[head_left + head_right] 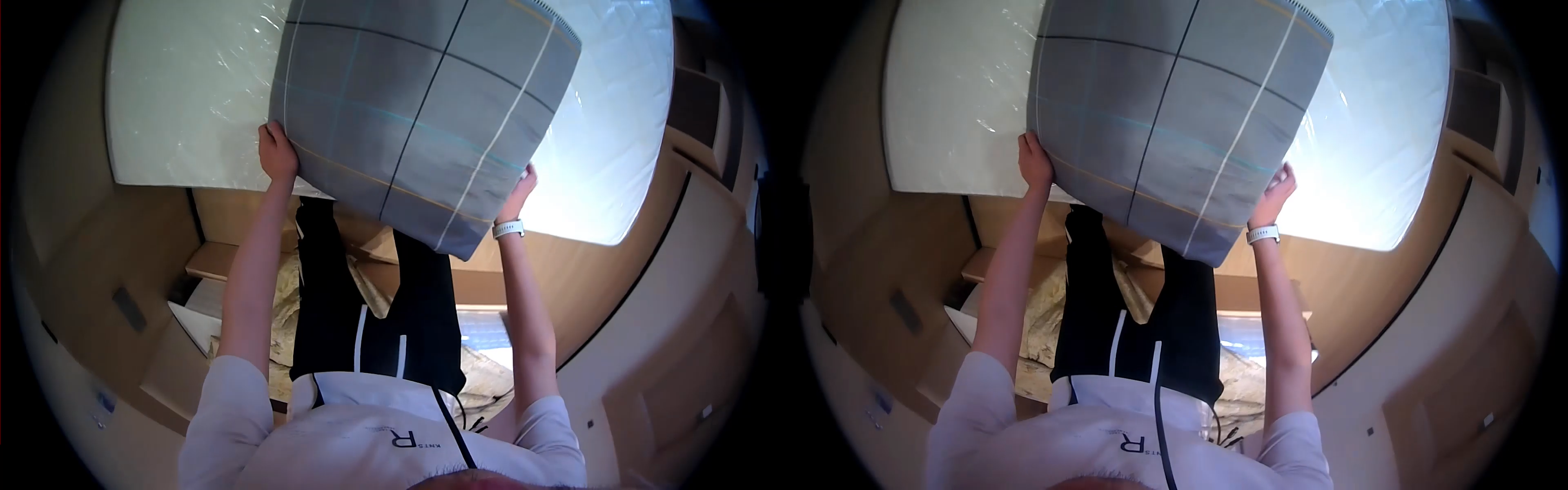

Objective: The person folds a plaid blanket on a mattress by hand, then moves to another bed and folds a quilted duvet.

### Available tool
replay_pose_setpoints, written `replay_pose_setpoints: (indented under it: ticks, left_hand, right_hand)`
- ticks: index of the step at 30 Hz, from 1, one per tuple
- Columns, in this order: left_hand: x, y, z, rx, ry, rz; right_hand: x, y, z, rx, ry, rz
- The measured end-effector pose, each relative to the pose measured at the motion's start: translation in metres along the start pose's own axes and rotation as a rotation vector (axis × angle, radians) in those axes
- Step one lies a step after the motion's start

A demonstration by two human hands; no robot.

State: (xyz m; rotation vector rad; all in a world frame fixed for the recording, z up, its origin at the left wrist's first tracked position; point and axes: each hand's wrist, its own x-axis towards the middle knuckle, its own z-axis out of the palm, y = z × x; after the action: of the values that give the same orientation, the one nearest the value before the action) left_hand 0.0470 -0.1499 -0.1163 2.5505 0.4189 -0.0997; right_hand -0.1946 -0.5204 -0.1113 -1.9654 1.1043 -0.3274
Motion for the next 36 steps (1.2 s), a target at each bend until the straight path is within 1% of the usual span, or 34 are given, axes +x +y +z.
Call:
replay_pose_setpoints:
  ticks: [1, 3, 4, 6, 7, 9, 10, 12, 14, 16, 18, 19, 20, 21, 22, 23, 24, 25, 26, 28, 29, 30, 31, 32, 33, 35, 36]
  left_hand:
    - [0.002, -0.007, 0.003, -0.003, -0.031, -0.004]
    - [0.009, -0.028, 0.006, -0.188, -0.056, -0.007]
    - [0.011, -0.039, 0.005, -0.201, -0.066, -0.028]
    - [0.018, -0.060, 0.000, -0.477, -0.179, 0.000]
    - [0.021, -0.069, -0.004, -0.501, -0.179, -0.020]
    - [0.019, -0.083, -0.017, -0.625, -0.370, 0.050]
    - [0.017, -0.088, -0.024, -0.647, -0.360, 0.039]
    - [0.022, -0.097, -0.039, -0.574, -0.410, 0.172]
    - [0.024, -0.118, -0.052, -0.553, -0.520, 0.119]
    - [0.025, -0.164, -0.038, -0.784, -0.722, 0.040]
    - [0.032, -0.171, -0.072, -0.796, -0.909, -0.241]
    - [0.036, -0.179, -0.084, -0.795, -0.894, -0.230]
    - [0.037, -0.189, -0.090, -0.800, -0.912, -0.319]
    - [0.035, -0.201, -0.095, -0.801, -0.937, -0.417]
    - [0.034, -0.216, -0.101, -0.794, -0.940, -0.424]
    - [0.036, -0.235, -0.105, -0.772, -0.906, -0.464]
    - [0.036, -0.238, -0.113, -0.750, -0.873, -0.502]
    - [0.034, -0.242, -0.121, -0.798, -0.836, -0.578]
    - [0.035, -0.245, -0.124, -0.789, -0.843, -0.588]
    - [0.036, -0.259, -0.126, -0.706, -0.850, -0.562]
    - [0.035, -0.255, -0.126, -0.710, -0.859, -0.541]
    - [0.034, -0.245, -0.123, -0.700, -0.869, -0.546]
    - [0.031, -0.231, -0.117, -0.703, -0.873, -0.508]
    - [0.026, -0.217, -0.112, -0.706, -0.880, -0.468]
    - [0.020, -0.202, -0.107, -0.695, -0.895, -0.465]
    - [0.008, -0.164, -0.096, -0.786, -0.834, -0.608]
    - [0.002, -0.139, -0.096, -0.772, -0.847, -0.597]
  right_hand:
    - [-0.002, -0.016, -0.002, -0.153, 0.077, -0.090]
    - [0.004, -0.030, -0.002, -0.391, 0.061, -0.375]
    - [0.000, -0.043, -0.006, -0.459, 0.039, -0.486]
    - [-0.017, -0.085, -0.010, -0.498, -0.004, -0.611]
    - [-0.025, -0.110, -0.007, -0.502, -0.015, -0.649]
    - [-0.038, -0.162, 0.010, -0.468, -0.032, -0.707]
    - [-0.042, -0.188, 0.024, -0.448, -0.031, -0.735]
    - [-0.052, -0.246, 0.059, -0.366, -0.033, -0.793]
    - [-0.065, -0.303, 0.105, -0.262, -0.057, -0.837]
    - [-0.079, -0.357, 0.153, -0.164, -0.103, -0.878]
    - [-0.098, -0.400, 0.199, -0.078, -0.195, -0.895]
    - [-0.106, -0.414, 0.221, -0.046, -0.249, -0.905]
    - [-0.116, -0.424, 0.240, -0.032, -0.366, -0.869]
    - [-0.129, -0.431, 0.254, -0.070, -0.564, -0.806]
    - [-0.140, -0.433, 0.264, -0.068, -0.568, -0.797]
    - [-0.148, -0.431, 0.273, -0.134, -0.683, -0.819]
    - [-0.154, -0.427, 0.277, -0.201, -0.797, -0.838]
    - [-0.158, -0.413, 0.278, -0.173, -0.848, -0.746]
    - [-0.157, -0.396, 0.276, -0.174, -0.853, -0.732]
    - [-0.154, -0.358, 0.268, -0.245, -0.910, -0.610]
    - [-0.151, -0.334, 0.260, -0.245, -0.914, -0.594]
    - [-0.145, -0.311, 0.248, -0.320, -0.870, -0.597]
    - [-0.138, -0.291, 0.234, -0.395, -0.822, -0.600]
    - [-0.132, -0.277, 0.219, -0.395, -0.816, -0.582]
    - [-0.124, -0.264, 0.202, -0.460, -0.766, -0.614]
    - [-0.103, -0.239, 0.167, -0.564, -0.664, -0.645]
    - [-0.092, -0.228, 0.150, -0.559, -0.650, -0.630]
